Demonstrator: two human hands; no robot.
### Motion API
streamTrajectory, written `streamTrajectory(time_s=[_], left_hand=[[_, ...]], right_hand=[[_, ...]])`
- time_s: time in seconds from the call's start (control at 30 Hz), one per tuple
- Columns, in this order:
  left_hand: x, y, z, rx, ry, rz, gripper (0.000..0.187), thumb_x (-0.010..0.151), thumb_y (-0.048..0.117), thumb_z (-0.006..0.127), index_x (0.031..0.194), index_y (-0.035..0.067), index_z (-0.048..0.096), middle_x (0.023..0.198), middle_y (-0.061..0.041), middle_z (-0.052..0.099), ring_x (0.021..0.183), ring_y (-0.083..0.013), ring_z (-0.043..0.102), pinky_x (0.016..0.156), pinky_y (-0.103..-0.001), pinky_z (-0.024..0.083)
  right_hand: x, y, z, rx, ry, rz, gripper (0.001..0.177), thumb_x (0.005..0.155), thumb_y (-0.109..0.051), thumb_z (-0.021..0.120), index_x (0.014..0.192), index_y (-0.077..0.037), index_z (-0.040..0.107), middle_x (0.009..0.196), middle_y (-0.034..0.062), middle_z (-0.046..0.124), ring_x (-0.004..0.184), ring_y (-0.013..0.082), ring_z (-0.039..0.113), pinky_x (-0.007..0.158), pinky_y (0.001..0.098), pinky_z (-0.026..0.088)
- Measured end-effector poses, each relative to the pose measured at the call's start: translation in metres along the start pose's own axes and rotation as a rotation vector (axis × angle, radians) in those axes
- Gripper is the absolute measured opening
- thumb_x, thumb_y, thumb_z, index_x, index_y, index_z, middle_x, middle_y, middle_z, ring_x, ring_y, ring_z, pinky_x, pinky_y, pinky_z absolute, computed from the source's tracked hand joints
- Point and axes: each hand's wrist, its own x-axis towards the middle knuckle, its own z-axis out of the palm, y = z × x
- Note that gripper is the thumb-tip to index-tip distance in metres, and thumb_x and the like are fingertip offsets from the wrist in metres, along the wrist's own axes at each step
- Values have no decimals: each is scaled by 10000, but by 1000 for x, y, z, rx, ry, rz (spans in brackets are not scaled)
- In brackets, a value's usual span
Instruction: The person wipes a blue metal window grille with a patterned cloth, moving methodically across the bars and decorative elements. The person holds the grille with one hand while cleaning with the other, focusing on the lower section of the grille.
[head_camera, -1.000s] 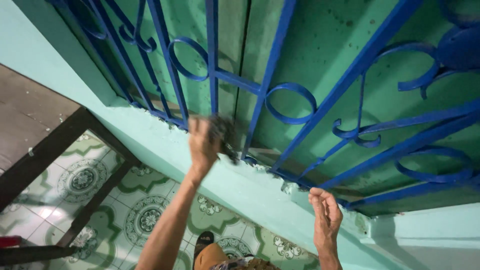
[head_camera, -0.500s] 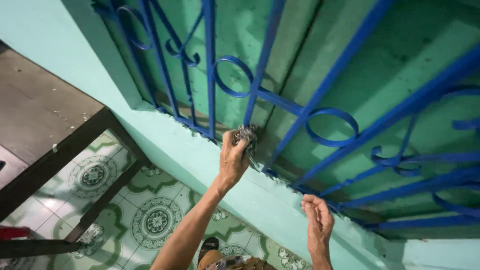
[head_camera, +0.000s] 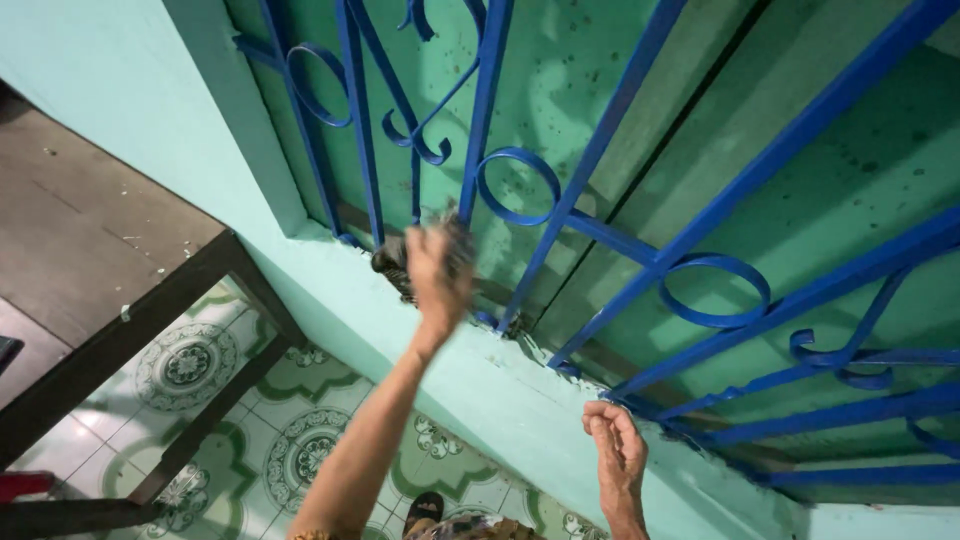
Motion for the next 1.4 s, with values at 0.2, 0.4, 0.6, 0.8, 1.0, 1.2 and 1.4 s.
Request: streamTrajectory(time_s=[0.2,0.4,0.6,0.8,1.0,1.2,1.4], left_hand=[[-76,70,-4,-526,-482,-14,521,671,-85,620,1151,117,601,1069,-94,483,901,-222,464,672,-348,436],[-40,120,-50,-1247,-704,-521,386,836,94,587,1220,117,551,1137,-54,570,909,-160,564,800,-301,497],[-18,47,-69,-1191,-296,-420,475,914,129,610,1365,160,468,1306,-153,390,1040,-300,620,789,-421,692],[-86,3,-82,-501,-416,-550,401,956,-1,462,1311,120,605,1231,-195,500,968,-284,599,772,-424,682],[-115,36,-83,-1675,-911,-1403,1014,835,820,502,1596,211,223,1586,-228,258,1406,-438,325,1075,-672,350],[-91,21,-76,-1503,-749,-1191,768,868,592,575,1496,211,350,1482,-178,381,1285,-361,431,1006,-568,457],[-62,7,-72,-1294,-557,-944,506,908,319,662,1375,210,503,1356,-119,528,1140,-268,559,923,-444,585]], right_hand=[[5,-37,34,4,-69,53,344,908,-64,603,1238,22,646,1051,125,669,955,214,584,881,344,463],[17,1,53,-79,-378,-45,951,720,-257,722,1539,-123,256,1473,96,444,1214,240,505,889,418,473],[19,-21,81,-303,-499,43,308,809,-243,678,948,4,799,752,91,805,636,175,725,587,308,608],[37,-87,122,387,-313,76,414,893,-35,622,1303,-30,575,1058,129,633,804,172,594,645,263,514],[18,-128,203,317,-419,-187,367,933,-96,584,1299,-114,552,1083,100,650,894,178,586,811,318,537],[6,-124,204,-625,-439,-1065,335,860,-18,688,1191,-71,685,1330,121,617,1164,282,617,1034,404,530],[12,-83,189,-440,-378,-603,462,842,-219,735,1269,-149,575,1510,212,338,1407,412,370,1163,610,363]])
